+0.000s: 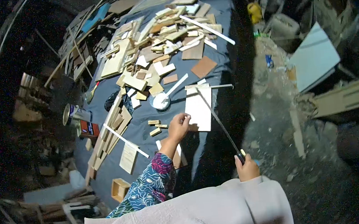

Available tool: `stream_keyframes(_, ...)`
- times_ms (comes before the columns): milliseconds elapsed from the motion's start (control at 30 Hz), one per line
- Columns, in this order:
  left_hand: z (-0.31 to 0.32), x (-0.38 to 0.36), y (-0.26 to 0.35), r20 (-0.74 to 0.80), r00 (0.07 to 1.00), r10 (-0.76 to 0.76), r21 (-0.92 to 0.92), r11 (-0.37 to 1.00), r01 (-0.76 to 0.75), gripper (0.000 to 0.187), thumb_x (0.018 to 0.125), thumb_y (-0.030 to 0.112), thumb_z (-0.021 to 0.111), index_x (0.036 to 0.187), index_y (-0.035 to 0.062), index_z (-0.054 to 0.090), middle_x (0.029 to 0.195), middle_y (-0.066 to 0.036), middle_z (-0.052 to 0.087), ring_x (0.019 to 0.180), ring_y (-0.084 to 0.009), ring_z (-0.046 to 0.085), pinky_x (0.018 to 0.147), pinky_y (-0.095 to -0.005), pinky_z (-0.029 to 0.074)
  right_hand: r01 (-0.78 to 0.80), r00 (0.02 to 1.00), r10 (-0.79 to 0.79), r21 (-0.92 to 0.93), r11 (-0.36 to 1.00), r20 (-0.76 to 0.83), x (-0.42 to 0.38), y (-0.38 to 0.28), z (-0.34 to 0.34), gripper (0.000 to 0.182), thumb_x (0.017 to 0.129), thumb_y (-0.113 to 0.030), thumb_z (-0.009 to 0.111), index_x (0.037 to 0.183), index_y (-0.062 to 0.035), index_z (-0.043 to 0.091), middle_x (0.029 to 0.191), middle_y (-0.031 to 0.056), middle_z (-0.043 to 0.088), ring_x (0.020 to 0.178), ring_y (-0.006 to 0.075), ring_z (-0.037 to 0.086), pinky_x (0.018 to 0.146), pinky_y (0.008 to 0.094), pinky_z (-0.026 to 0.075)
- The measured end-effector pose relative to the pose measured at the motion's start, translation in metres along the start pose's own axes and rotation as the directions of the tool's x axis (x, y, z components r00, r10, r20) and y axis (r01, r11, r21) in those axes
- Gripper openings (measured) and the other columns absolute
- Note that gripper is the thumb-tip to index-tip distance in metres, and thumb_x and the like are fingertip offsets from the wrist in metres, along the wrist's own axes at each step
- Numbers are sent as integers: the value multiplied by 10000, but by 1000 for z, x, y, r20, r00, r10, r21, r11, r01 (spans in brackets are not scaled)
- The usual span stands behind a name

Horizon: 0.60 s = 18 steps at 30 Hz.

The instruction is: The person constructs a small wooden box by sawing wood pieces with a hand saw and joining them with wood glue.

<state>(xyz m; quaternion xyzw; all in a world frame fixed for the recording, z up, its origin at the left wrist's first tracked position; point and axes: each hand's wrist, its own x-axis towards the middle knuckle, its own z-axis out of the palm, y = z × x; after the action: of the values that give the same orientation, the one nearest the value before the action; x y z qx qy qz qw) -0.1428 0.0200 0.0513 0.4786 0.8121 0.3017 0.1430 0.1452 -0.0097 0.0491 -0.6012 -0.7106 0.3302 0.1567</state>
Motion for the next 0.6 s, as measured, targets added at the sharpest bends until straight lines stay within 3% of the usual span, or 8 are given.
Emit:
stream_keyframes(33,-5,-1,3,60,996,-69,38,997,67,230,745,293,549,869,103,588,780,-105,557,706,-244,549,641,-319,432,-22,999,22,-2,1000,-25,0,2,-9,374,773,-390,513,755,-17,495,674,211,563,633,395,541,544,473,405)
stream_keyframes(200,-5,-5,13,24,999,-38,-79,996,39,272,702,351,582,862,132,591,821,-80,551,734,-234,557,655,-328,440,-27,989,15,-81,996,-146,2,-2,-61,390,778,-391,508,763,-1,514,655,226,552,639,403,536,555,465,398)
stream_keyframes(267,-6,0,23,63,997,-41,-29,999,43,249,707,344,574,866,153,586,829,-65,544,786,-249,544,671,-347,431,-43,991,34,-71,997,-132,21,2,-74,392,785,-406,487,784,-15,523,692,230,558,672,404,537,574,466,398)
stream_keyframes(400,45,44,-8,-65,995,-78,-284,957,56,258,765,326,538,861,92,585,633,-79,554,589,-240,551,563,-336,446,65,988,-89,-181,981,-127,107,-3,-87,368,797,-395,468,865,-36,504,705,221,565,679,402,539,585,468,406)
stream_keyframes(433,45,56,-7,145,955,-257,-571,767,293,272,799,306,516,853,48,581,546,-78,529,457,-188,513,441,-310,433,100,979,-140,-251,963,-147,136,-8,-89,361,802,-390,463,901,-44,494,709,218,567,681,399,540,587,469,408)
stream_keyframes(467,47,65,-6,357,848,-393,-735,442,514,265,816,284,499,821,28,567,536,-51,501,403,-132,463,374,-274,408,146,977,-182,-276,950,-109,165,-12,-92,362,803,-389,462,923,-49,485,715,218,568,687,398,539,588,470,410)
stream_keyframes(533,34,70,11,433,768,-473,-798,196,571,233,825,268,487,827,42,543,568,-31,493,444,-123,467,403,-267,418,211,973,-229,-314,926,-21,223,-27,-91,355,805,-380,464,944,-54,476,745,217,568,710,392,539,592,464,411)
stream_keyframes(600,35,79,16,444,706,-551,-808,94,581,219,866,254,418,779,59,463,563,-21,455,442,-114,433,428,-305,420,418,903,-429,-241,876,6,276,-34,-83,335,801,-341,484,968,-50,473,810,191,570,710,387,537,595,450,415)
